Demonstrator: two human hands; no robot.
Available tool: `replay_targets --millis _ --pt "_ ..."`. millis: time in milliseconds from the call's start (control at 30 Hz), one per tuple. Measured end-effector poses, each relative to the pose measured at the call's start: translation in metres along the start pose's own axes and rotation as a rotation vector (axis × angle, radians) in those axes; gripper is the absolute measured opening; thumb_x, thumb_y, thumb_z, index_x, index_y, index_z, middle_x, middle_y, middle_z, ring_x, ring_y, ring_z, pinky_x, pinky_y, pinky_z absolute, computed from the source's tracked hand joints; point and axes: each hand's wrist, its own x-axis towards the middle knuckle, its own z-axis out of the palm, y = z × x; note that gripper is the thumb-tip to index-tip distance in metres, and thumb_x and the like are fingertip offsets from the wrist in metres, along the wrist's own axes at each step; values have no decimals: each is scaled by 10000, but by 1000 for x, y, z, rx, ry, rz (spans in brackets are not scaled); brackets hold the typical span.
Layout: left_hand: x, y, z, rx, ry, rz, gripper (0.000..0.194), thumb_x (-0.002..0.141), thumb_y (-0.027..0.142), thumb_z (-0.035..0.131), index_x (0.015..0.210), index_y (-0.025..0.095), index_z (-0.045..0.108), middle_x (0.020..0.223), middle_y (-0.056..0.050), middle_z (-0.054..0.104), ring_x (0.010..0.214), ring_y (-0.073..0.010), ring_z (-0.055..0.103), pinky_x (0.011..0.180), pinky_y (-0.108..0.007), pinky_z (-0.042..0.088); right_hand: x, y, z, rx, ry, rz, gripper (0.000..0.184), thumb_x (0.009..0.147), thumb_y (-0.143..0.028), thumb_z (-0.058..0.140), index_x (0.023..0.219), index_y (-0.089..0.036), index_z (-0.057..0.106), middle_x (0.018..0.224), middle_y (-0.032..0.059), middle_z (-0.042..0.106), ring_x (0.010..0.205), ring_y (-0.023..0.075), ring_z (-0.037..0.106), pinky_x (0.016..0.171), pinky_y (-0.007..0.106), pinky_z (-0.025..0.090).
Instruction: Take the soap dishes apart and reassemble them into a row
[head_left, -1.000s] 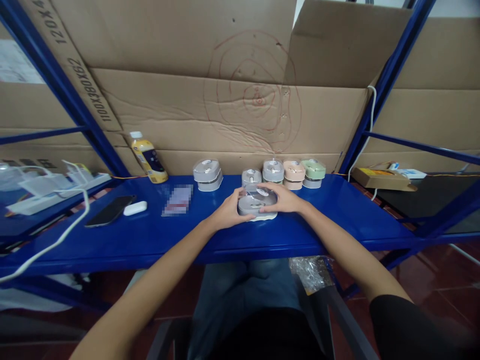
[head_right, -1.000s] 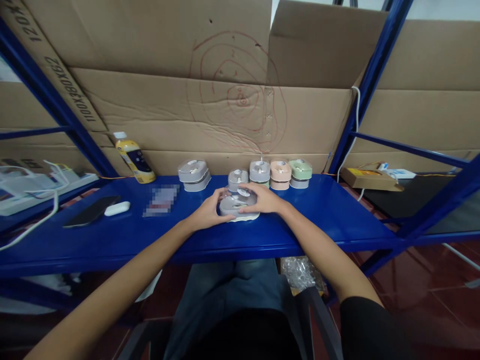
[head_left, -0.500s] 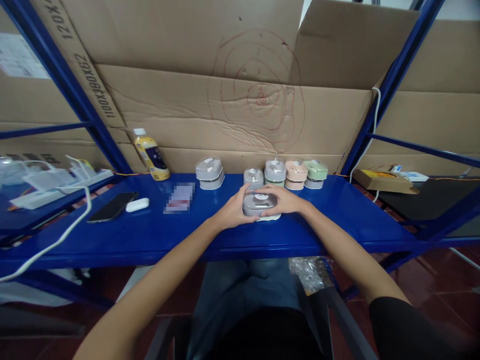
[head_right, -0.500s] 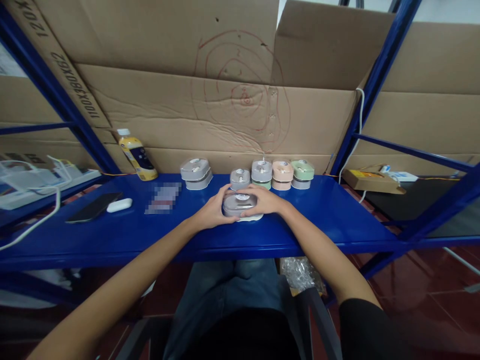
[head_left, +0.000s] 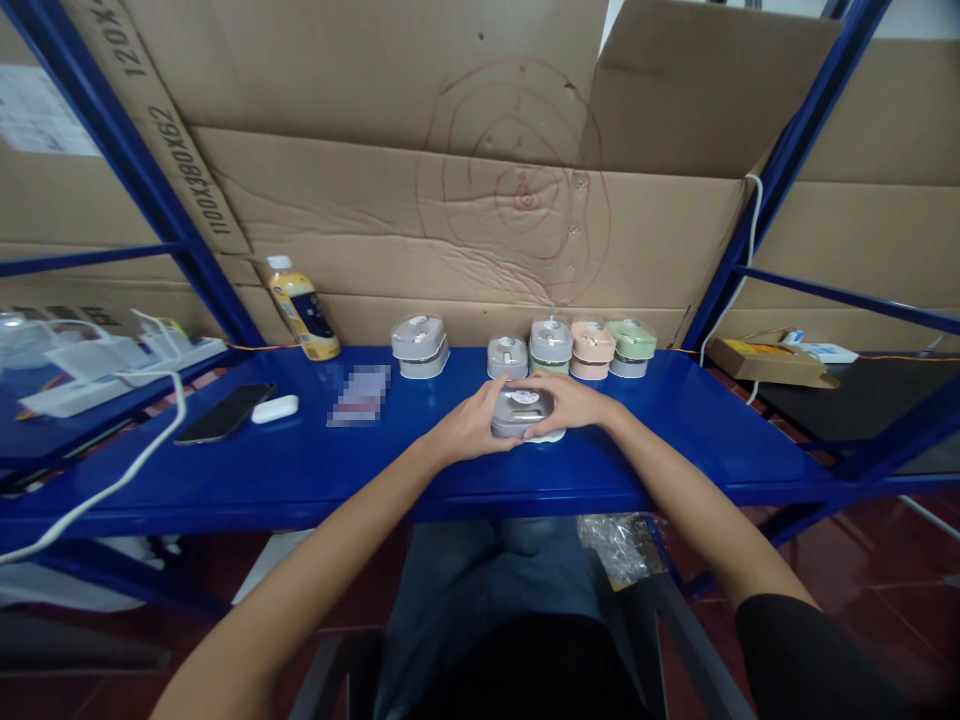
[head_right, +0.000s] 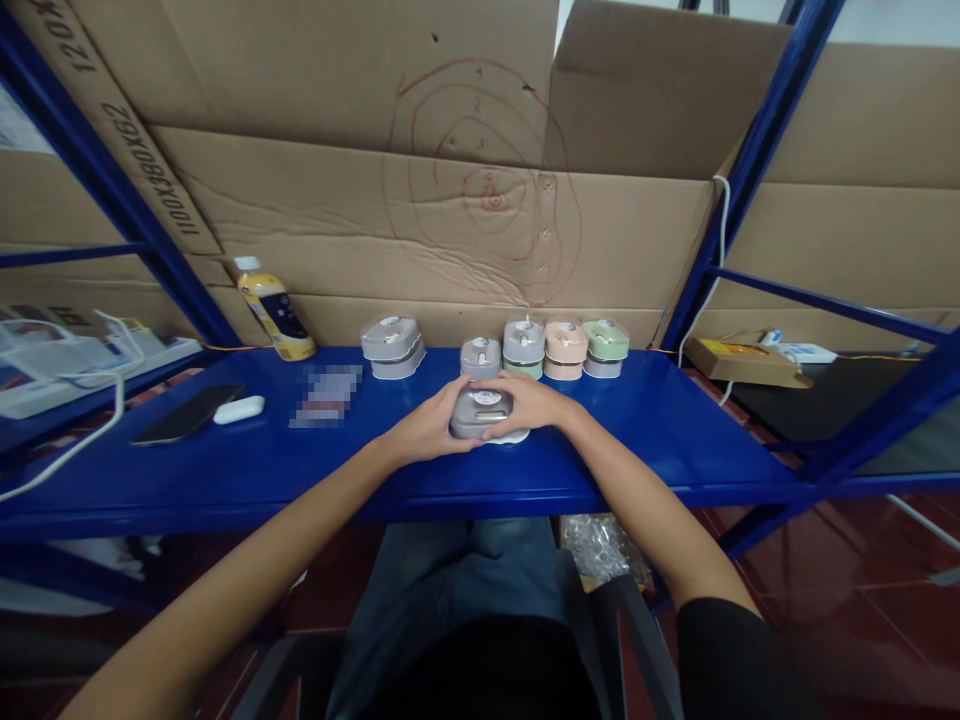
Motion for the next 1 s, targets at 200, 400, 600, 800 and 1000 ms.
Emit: replay_targets --millis 200,400,600,800,1000 --pt "0 -2 -3 -38 -31 35 1020 783 522 836 1593 217 298 1573 -189 465 1459 -397 476 1199 -553 421 -2 -1 2 -9 -15 22 974 674 -579 916 1518 -263 548 1201 100 659 1122 316 646 1027 524 525" --pt "0 -6 0 -78 -19 41 1107 727 579 876 1602 236 291 1580 -180 466 1476 -408 457 1199 -550 423 -2 -8 1 -63 -33 42 993 677 -585 910 1535 -253 535 1139 96 649 1061 303 636 970 507 536" --pt "3 -8 1 -94 -8 33 1140 679 595 908 1587 229 325 1573 -186 478 1468 -419 461 1207 -564 408 -2 -7 3 -82 -55 38 1009 687 -614 896 1554 -268 516 1127 94 647 1027 300 638 964 511 541" --pt "-6 -8 -16 -21 -48 57 939 777 506 845 1552 226 395 1503 -169 531 1397 -371 535 1186 -535 437 -5 7 5 -26 -6 37 1021 682 -665 881 1553 -296 498 1299 108 627 1203 332 621 1063 538 508" --pt "-53 5 -31 219 103 2 647 925 468 668 1499 237 477 1523 -170 477 1396 -378 531 1143 -545 485 -5 12 10 -86 114 87 885 757 -620 856 1499 -251 545 1379 149 585 1270 357 604 1108 563 478"
